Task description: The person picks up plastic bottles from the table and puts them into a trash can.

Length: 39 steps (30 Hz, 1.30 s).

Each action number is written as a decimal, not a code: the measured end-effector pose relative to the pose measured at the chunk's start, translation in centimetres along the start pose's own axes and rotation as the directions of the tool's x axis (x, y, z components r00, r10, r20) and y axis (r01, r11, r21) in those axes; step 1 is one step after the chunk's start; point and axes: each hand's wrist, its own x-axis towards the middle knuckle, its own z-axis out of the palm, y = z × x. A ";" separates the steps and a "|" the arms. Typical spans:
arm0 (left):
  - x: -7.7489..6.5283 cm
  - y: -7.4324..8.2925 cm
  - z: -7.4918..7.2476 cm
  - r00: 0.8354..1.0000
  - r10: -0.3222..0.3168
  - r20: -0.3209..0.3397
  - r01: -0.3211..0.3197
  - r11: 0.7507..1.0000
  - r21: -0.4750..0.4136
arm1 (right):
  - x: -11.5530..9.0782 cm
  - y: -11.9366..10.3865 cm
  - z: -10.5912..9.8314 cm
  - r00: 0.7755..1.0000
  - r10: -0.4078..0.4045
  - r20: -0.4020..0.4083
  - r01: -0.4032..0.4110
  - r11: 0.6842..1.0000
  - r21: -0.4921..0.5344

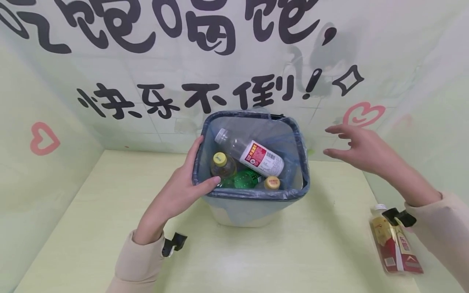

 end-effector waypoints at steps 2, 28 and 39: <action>0.0 0.1 0.0 1.000 0.000 0.001 0.000 1.000 -0.001 | -0.2 0.4 0.1 1.000 0.015 0.004 -0.015 1.000 0.008; 0.1 0.3 0.2 1.000 0.009 0.002 -0.009 1.000 0.007 | -3.1 5.0 1.7 0.996 0.092 0.007 -0.093 0.995 0.038; -0.1 0.1 0.1 1.000 0.022 -0.010 -0.022 1.000 -0.009 | -5.1 8.2 2.7 0.987 0.154 0.042 -0.156 0.987 0.041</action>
